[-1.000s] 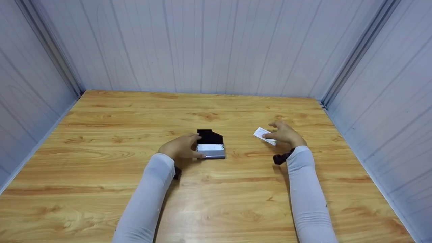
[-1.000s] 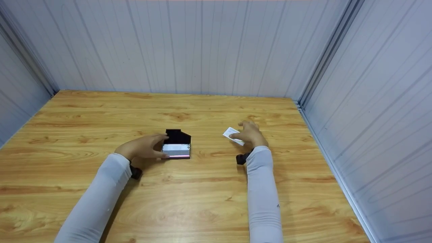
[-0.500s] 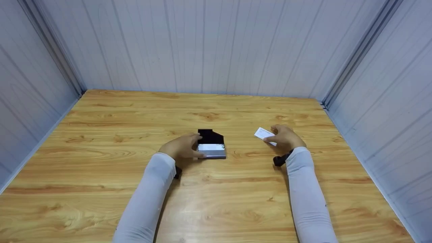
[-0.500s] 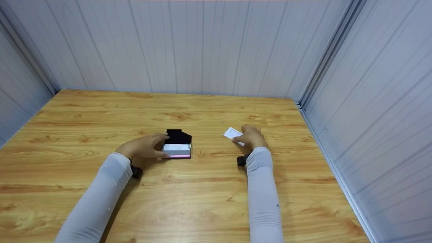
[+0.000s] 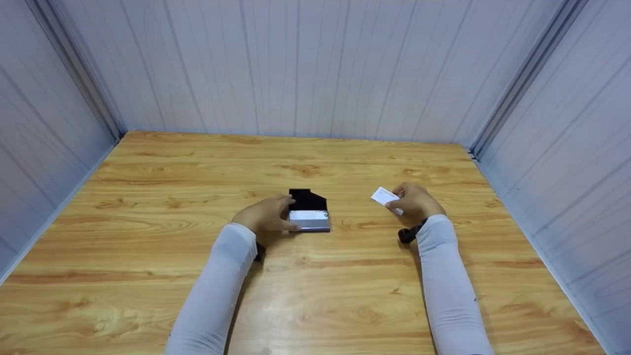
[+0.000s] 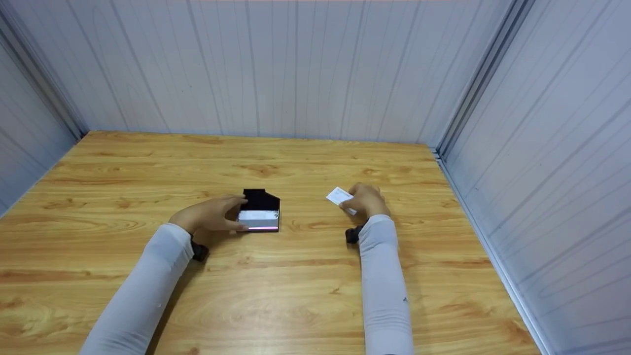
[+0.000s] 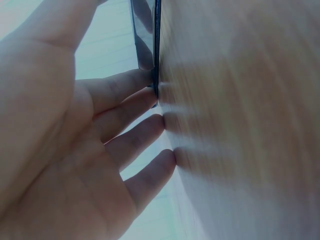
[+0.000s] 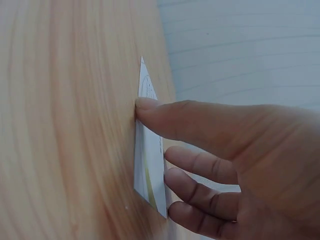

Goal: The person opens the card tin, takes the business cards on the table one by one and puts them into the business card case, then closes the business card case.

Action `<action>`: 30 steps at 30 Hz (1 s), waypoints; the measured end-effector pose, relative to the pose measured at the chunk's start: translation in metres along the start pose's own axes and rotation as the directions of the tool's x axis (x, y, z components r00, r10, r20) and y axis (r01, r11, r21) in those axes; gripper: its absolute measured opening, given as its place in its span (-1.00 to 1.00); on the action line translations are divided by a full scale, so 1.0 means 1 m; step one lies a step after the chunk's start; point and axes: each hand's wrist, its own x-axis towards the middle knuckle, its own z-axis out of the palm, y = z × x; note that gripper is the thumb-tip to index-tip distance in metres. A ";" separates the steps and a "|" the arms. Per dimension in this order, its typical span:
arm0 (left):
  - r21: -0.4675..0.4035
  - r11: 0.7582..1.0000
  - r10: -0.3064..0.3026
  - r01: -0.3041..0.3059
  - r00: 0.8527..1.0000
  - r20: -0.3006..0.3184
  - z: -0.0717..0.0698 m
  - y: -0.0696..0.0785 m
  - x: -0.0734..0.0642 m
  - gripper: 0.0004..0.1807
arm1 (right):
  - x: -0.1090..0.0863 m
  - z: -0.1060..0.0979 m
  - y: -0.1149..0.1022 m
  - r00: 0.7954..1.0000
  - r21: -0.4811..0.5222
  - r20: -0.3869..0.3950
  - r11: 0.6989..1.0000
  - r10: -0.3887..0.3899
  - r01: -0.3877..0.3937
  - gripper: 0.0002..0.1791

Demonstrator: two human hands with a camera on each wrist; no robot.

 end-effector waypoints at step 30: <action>0.011 1.000 -0.006 0.006 1.000 -0.001 0.000 0.001 -0.002 -0.03 | 0.000 -0.001 -0.002 0.989 0.060 0.046 0.989 -0.138 0.135 -0.44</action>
